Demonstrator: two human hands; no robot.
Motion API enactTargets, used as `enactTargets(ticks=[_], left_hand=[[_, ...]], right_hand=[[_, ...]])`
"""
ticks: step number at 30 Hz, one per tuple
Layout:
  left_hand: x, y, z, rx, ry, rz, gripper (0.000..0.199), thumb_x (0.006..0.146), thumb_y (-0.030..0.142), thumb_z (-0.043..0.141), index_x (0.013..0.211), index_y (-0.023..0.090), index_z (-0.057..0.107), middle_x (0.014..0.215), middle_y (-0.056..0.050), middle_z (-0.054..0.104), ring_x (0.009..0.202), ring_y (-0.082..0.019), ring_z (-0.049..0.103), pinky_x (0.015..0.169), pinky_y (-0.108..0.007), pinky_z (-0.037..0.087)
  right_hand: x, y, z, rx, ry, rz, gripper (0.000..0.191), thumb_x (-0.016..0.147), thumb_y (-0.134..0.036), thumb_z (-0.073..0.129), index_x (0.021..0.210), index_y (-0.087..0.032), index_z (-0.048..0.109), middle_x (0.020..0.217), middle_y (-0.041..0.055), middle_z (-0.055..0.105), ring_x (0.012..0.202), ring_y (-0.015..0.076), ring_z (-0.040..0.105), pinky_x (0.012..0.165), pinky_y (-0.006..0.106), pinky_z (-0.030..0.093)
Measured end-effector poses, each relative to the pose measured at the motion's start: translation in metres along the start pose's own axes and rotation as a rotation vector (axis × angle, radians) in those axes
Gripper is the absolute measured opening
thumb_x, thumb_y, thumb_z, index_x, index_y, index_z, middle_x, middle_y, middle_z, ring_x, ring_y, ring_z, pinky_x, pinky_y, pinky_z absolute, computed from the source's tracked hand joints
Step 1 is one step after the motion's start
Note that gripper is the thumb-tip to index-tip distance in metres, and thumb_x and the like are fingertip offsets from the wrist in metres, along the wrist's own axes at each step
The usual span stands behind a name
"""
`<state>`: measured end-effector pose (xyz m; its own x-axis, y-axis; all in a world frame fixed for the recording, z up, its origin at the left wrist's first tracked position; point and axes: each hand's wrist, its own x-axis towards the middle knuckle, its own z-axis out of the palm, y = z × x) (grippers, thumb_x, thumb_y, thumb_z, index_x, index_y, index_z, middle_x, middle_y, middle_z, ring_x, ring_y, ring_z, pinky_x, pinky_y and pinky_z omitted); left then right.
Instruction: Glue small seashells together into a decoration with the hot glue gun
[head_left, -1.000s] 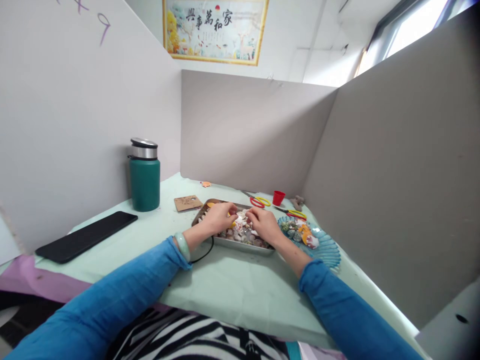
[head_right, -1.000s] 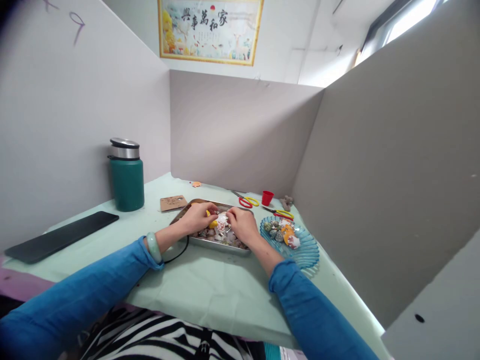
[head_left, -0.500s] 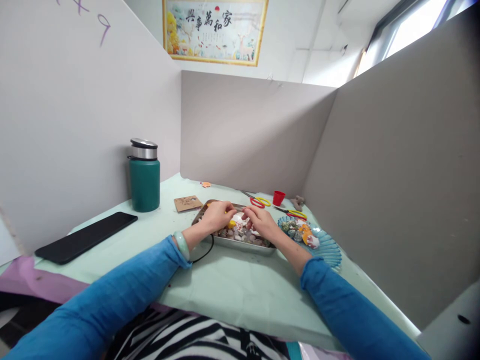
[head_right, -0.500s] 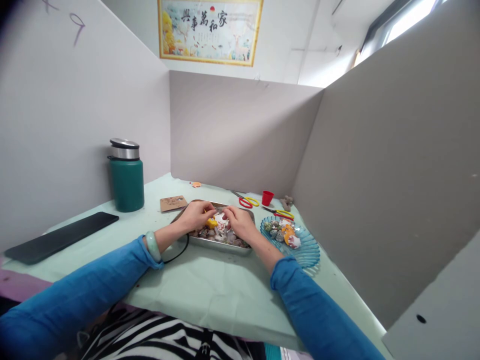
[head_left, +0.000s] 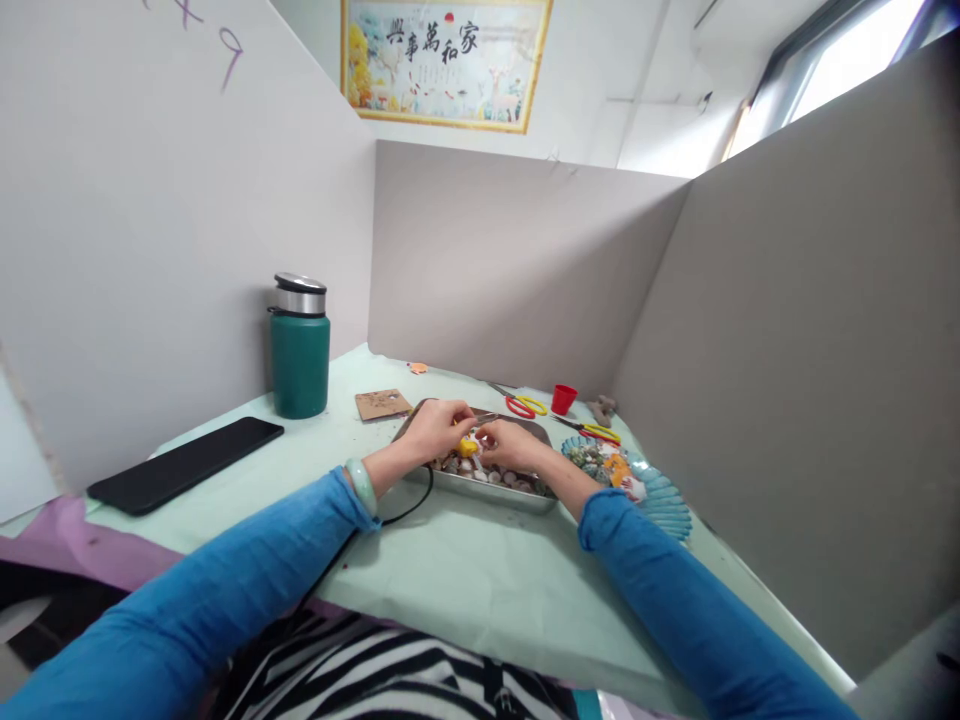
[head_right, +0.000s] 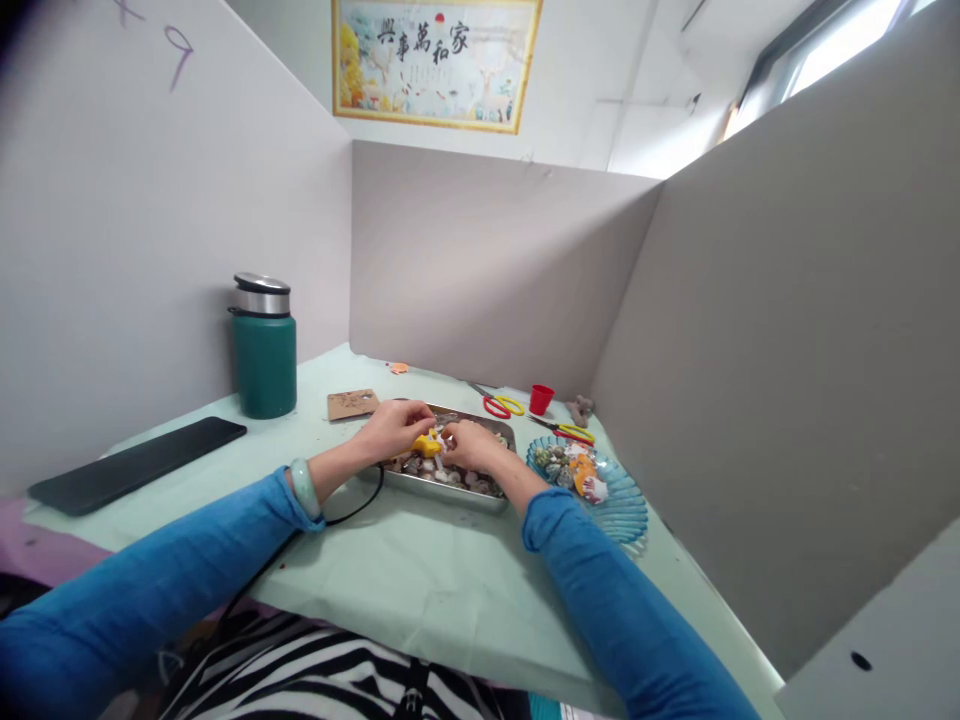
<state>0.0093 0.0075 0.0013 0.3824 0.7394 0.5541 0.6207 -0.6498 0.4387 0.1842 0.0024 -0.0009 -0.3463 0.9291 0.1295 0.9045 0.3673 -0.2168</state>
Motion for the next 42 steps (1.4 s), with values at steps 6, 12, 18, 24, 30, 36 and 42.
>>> enactTargets(ticks=[6,12,18,24,30,36,42], left_hand=[[-0.002,0.001,-0.001,-0.016,0.017,0.022,0.027,0.079,0.035,0.050,0.083,0.017,0.069,0.073,-0.002,0.068,0.065,-0.012,0.057,0.062,-0.020,0.039],[0.001,0.000,-0.005,-0.108,0.025,-0.069,0.029,0.078,0.039,0.051,0.080,0.016,0.069,0.068,-0.001,0.067,0.058,-0.011,0.055,0.057,-0.020,0.039],[0.000,0.000,-0.007,-0.184,0.003,-0.162,0.035,0.078,0.044,0.050,0.079,0.015,0.069,0.059,-0.001,0.064,0.052,-0.010,0.052,0.053,-0.020,0.038],[0.000,-0.004,-0.002,-0.366,-0.111,-0.224,0.037,0.078,0.043,0.049,0.088,0.013,0.069,0.041,0.004,0.049,0.039,-0.008,0.043,0.042,-0.019,0.032],[0.001,-0.007,0.003,-0.542,-0.159,-0.265,0.035,0.077,0.035,0.052,0.098,0.012,0.066,0.041,0.005,0.049,0.037,-0.007,0.042,0.041,-0.018,0.032],[0.000,-0.004,0.001,-0.571,-0.200,-0.225,0.037,0.075,0.043,0.055,0.094,0.013,0.065,0.042,0.004,0.048,0.037,-0.007,0.043,0.042,-0.018,0.034],[-0.001,-0.003,0.000,-0.575,-0.167,-0.235,0.039,0.074,0.052,0.055,0.075,0.014,0.059,0.041,0.004,0.046,0.036,-0.006,0.040,0.038,-0.016,0.030]], right_hand=[[-0.008,0.002,-0.006,0.104,0.071,0.053,0.010,0.073,-0.019,0.058,0.079,-0.016,0.066,0.071,0.0017,0.066,0.063,0.0124,0.059,0.058,0.021,0.041],[-0.018,0.004,-0.018,0.818,0.044,0.212,0.002,0.079,-0.015,0.055,0.078,-0.014,0.056,0.060,0.0002,0.059,0.054,0.0108,0.058,0.050,0.021,0.049],[-0.028,-0.002,-0.022,1.256,0.009,0.231,0.010,0.072,-0.008,0.063,0.075,-0.013,0.055,0.064,0.0024,0.061,0.058,0.0109,0.061,0.053,0.021,0.053],[-0.030,-0.013,-0.014,1.392,0.138,0.165,0.011,0.069,-0.014,0.069,0.073,-0.012,0.059,0.066,0.0015,0.062,0.057,0.0095,0.060,0.054,0.021,0.054],[-0.025,-0.016,-0.003,1.425,0.294,0.239,0.013,0.069,-0.015,0.071,0.072,-0.014,0.059,0.063,0.0014,0.063,0.056,0.0113,0.061,0.053,0.022,0.055],[-0.024,-0.012,0.001,1.437,0.327,0.208,0.010,0.071,-0.018,0.068,0.072,-0.014,0.058,0.061,0.0005,0.061,0.059,0.0119,0.062,0.055,0.024,0.056],[-0.023,-0.015,0.001,1.390,0.286,0.227,0.012,0.076,-0.024,0.064,0.078,-0.014,0.057,0.067,0.0013,0.062,0.058,0.0116,0.062,0.050,0.022,0.054]])
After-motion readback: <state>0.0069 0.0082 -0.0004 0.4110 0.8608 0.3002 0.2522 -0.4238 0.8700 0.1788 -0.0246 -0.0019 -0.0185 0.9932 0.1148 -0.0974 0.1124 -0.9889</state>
